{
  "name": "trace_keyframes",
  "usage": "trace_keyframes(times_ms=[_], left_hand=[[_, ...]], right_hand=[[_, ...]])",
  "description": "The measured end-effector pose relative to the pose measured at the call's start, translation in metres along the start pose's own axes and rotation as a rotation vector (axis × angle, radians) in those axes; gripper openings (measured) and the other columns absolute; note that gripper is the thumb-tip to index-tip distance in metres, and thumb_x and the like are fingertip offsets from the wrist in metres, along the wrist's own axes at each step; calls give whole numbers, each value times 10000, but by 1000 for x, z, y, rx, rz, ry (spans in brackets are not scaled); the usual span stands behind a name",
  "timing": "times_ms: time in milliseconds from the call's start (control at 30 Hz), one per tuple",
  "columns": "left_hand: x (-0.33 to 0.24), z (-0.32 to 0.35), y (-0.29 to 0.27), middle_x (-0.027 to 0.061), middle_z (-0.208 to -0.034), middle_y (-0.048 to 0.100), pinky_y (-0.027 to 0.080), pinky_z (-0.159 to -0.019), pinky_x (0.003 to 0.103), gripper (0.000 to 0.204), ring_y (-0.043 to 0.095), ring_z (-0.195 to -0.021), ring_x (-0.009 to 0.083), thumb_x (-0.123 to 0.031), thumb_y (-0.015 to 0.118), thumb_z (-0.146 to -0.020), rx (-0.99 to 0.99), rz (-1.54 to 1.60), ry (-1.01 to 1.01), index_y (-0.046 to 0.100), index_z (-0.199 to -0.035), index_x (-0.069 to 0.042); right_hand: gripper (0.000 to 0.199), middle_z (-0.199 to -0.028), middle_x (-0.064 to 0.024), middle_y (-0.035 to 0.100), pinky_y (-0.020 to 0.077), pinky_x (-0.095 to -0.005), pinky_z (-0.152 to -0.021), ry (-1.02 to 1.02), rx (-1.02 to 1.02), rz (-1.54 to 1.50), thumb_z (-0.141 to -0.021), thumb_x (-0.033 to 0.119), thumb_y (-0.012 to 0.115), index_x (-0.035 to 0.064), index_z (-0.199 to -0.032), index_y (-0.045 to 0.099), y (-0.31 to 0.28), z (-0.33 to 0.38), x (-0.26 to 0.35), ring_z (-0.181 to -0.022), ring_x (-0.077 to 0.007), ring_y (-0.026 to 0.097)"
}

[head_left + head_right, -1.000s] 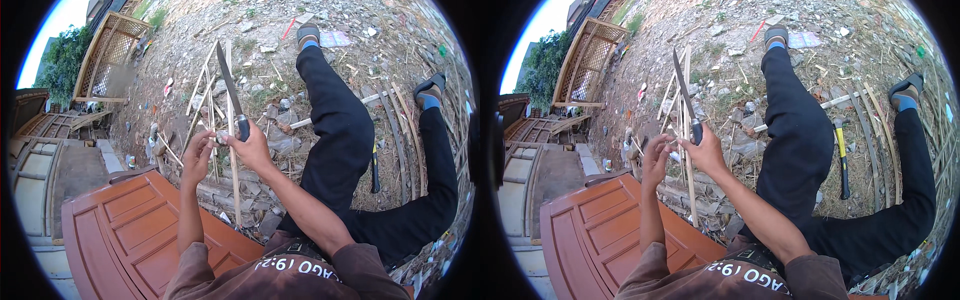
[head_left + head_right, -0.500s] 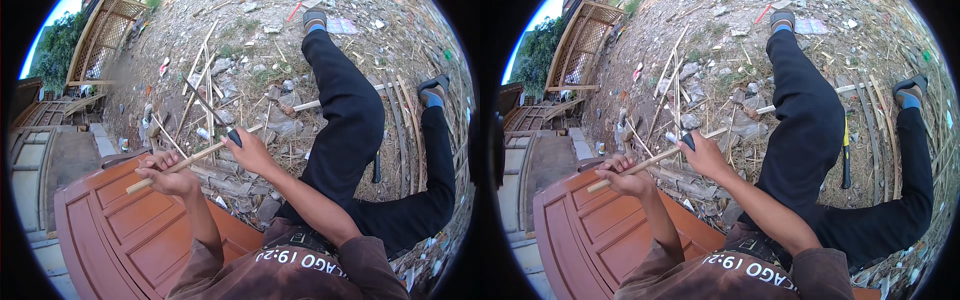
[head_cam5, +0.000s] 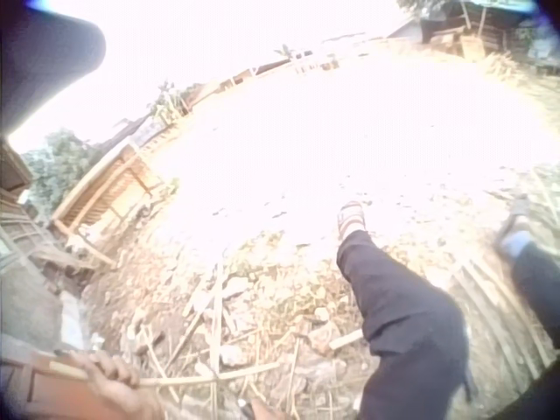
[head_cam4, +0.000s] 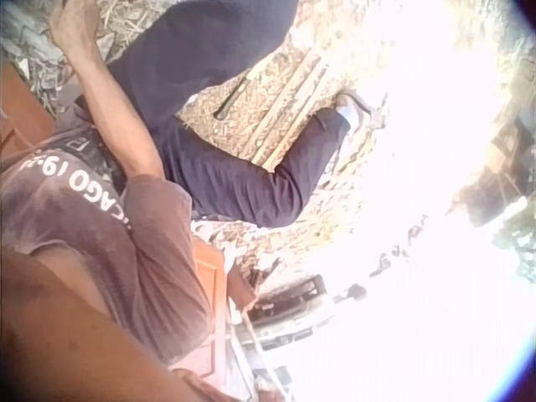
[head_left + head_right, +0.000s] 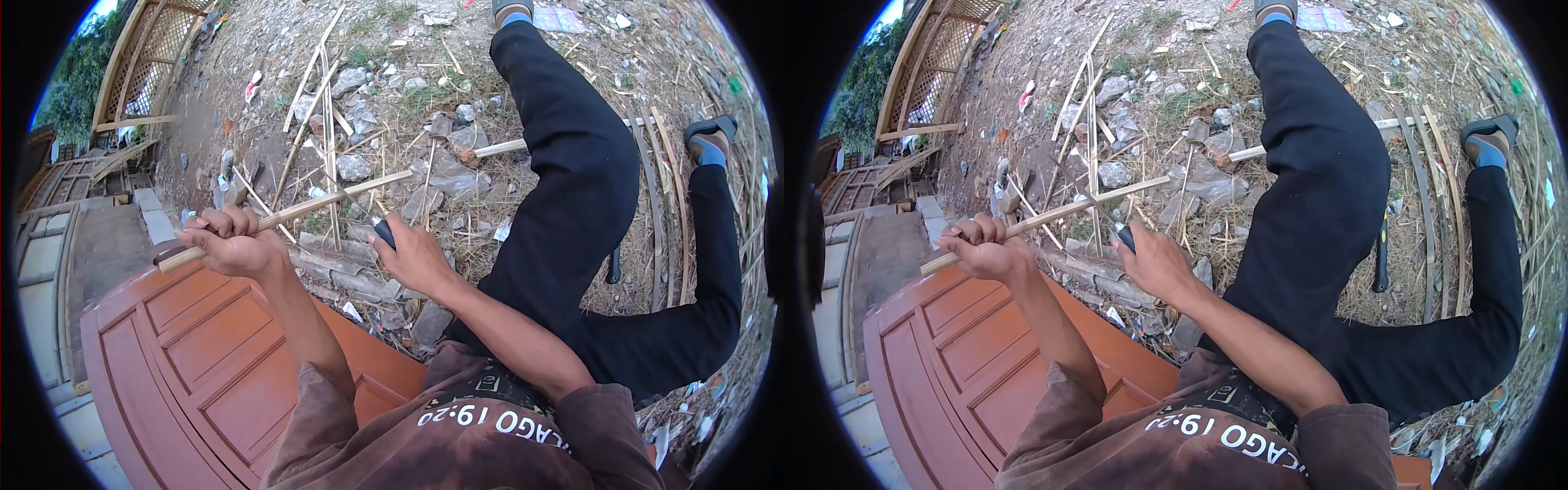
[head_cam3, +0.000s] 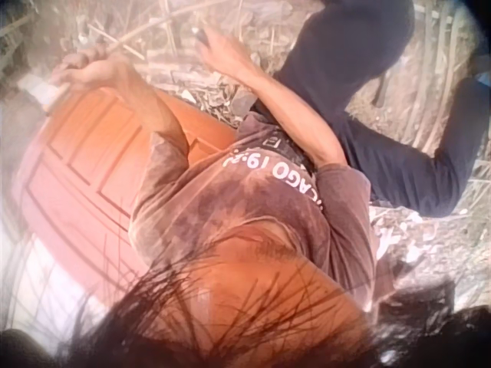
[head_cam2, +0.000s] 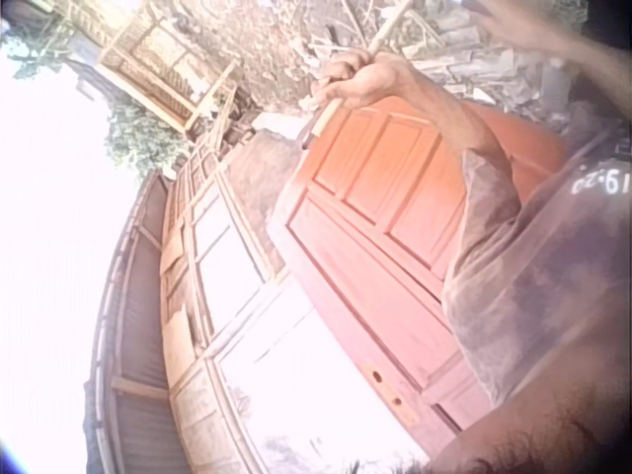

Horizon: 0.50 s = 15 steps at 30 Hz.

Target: The person shapes bamboo strips with a knife and hammers small nails to join them together on the ground.

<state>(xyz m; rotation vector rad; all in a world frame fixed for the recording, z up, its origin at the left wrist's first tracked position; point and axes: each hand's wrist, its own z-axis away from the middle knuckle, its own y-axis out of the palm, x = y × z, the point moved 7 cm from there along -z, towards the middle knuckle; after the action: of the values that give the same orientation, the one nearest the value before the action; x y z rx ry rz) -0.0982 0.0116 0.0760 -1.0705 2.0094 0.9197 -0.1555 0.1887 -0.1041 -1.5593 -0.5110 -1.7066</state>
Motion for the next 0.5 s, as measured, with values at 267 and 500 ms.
trace_keyframes(times_ms=[267,500], left_hand=[[4,2,19,-52,-575,205,108,-391,243,411,170,-452,55,-477,443,-1030,47,-1,8,310,-822,-149],[5,-2,14,-56,-552,184,83,-382,247,411,126,-425,49,-491,409,-1037,89,-26,21,295,-821,-160]], right_hand=[[314,-657,-240,607,473,-546,-588,-147,-30,20,-960,307,589,11,-989,489,-6,9,14,-632,-463,619],[315,-626,-271,600,494,-541,-570,-108,-14,50,-956,292,581,-12,-945,501,-3,7,21,-617,-483,616]])
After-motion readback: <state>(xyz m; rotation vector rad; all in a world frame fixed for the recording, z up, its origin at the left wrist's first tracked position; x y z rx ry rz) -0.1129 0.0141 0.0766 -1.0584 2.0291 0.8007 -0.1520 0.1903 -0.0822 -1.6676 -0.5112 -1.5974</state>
